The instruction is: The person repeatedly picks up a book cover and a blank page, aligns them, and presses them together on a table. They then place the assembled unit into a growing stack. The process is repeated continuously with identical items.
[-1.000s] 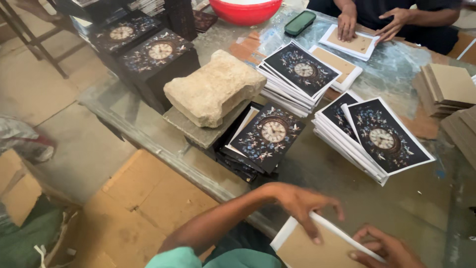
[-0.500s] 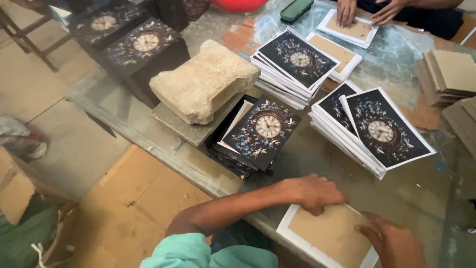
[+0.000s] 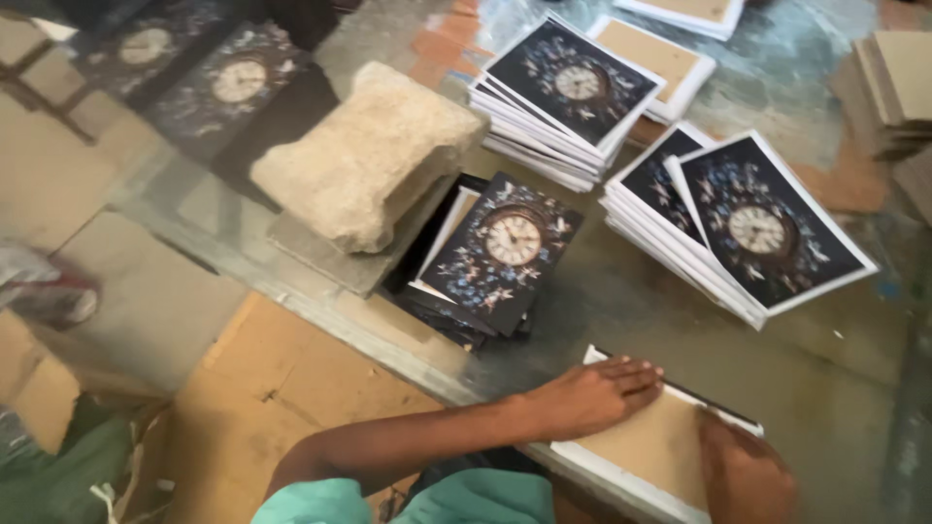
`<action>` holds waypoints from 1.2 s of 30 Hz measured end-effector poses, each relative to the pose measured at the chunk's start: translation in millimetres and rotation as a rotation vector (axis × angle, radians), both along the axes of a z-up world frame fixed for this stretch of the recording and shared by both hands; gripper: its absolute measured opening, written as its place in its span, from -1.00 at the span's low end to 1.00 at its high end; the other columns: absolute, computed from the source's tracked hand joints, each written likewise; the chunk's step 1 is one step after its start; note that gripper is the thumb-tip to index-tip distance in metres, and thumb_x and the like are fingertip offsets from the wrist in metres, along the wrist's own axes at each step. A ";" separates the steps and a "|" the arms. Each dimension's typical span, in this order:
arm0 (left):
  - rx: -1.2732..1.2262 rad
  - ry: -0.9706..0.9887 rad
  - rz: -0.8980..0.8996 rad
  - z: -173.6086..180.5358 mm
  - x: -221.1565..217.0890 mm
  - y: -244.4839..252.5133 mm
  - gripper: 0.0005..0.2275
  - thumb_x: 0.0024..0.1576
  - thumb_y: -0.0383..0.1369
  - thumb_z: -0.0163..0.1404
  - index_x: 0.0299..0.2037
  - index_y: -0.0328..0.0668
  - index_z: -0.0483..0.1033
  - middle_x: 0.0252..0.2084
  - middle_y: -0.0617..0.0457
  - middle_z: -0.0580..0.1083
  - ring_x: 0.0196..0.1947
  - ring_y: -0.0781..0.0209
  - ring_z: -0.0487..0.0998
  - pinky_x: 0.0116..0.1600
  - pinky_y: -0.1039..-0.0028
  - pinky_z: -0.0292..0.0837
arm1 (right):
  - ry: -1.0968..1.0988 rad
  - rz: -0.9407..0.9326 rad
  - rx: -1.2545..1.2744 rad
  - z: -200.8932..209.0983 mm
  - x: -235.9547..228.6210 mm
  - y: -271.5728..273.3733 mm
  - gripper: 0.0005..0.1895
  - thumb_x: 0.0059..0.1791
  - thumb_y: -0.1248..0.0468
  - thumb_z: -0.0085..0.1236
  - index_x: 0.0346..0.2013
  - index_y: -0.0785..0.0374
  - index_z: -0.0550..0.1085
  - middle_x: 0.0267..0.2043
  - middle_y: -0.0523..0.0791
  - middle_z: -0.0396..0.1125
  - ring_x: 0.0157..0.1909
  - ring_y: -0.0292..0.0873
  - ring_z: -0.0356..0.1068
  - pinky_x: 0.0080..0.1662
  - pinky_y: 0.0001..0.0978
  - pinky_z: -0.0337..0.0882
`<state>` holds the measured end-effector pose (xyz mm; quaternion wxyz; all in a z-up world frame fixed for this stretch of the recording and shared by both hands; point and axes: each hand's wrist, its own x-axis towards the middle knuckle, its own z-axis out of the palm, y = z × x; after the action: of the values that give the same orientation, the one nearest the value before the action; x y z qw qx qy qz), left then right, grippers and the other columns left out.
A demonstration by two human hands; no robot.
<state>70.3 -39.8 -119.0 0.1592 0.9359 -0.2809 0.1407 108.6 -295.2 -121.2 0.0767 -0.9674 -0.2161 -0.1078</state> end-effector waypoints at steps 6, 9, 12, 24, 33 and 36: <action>-0.034 0.155 0.008 1.4 -0.1 0.1 -0.62 0.11 -0.45 -0.07 0.18 -0.16 0.49 0.28 0.00 0.46 0.30 0.10 0.45 0.21 0.38 0.43 | 0.069 0.371 0.383 37.6 -15.4 39.8 -0.38 -0.15 0.13 0.29 0.10 0.41 0.40 0.21 0.13 0.32 0.30 0.15 0.24 0.29 -0.06 0.23; -0.090 0.159 -0.022 0.3 -2.5 -0.6 -0.64 0.12 -0.46 -0.06 0.15 -0.17 0.52 0.22 -0.03 0.50 0.20 0.07 0.52 0.16 0.33 0.48 | 0.180 0.225 0.191 35.5 -33.1 45.6 -0.42 -0.02 0.20 0.24 0.27 0.28 0.38 0.31 0.00 0.32 0.35 -0.01 0.29 0.31 -0.14 0.27; -0.170 0.193 -0.011 14.3 -2.3 -2.7 -0.62 0.04 -0.51 -0.02 0.10 -0.17 0.55 0.19 -0.05 0.52 0.20 0.01 0.52 0.17 0.29 0.47 | 0.300 0.166 0.201 45.7 -33.1 42.6 -0.43 0.05 0.15 0.21 0.31 0.21 0.32 0.37 -0.06 0.28 0.39 -0.04 0.27 0.37 -0.17 0.26; -0.019 0.233 0.117 64.4 9.7 -62.1 -0.46 0.12 -0.19 0.06 0.21 -0.48 0.39 0.27 -0.27 0.41 0.21 -0.22 0.44 0.26 0.11 0.33 | 0.164 -0.055 -0.087 57.5 -33.0 4.6 0.19 -0.08 -0.43 -0.04 0.43 0.57 0.12 0.49 0.18 0.05 0.51 0.04 0.05 0.49 0.13 -0.25; -0.012 0.183 0.484 43.4 -55.2 21.1 -0.41 0.23 -0.11 0.05 0.32 -0.47 0.29 0.38 -0.26 0.29 0.42 -0.30 0.26 0.42 0.05 0.14 | 0.127 -0.020 0.013 59.9 -55.3 24.8 0.00 0.00 -0.24 0.00 0.40 0.52 0.04 0.48 0.26 0.00 0.53 0.21 -0.05 0.41 0.32 -0.37; -0.054 0.030 0.407 38.4 -35.2 4.4 -0.57 0.14 -0.35 0.02 0.20 -0.41 0.48 0.31 -0.24 0.42 0.28 -0.32 0.37 0.36 0.05 0.24 | 0.351 0.155 0.192 45.4 -68.1 36.8 -0.12 0.04 -0.02 0.09 0.49 0.39 0.02 0.51 0.10 0.03 0.55 0.07 -0.04 0.48 0.28 -0.30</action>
<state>35.1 -35.4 -80.6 0.1564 0.9708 -0.0796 0.1635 40.5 -258.4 -75.8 0.2131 -0.9401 -0.2618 0.0484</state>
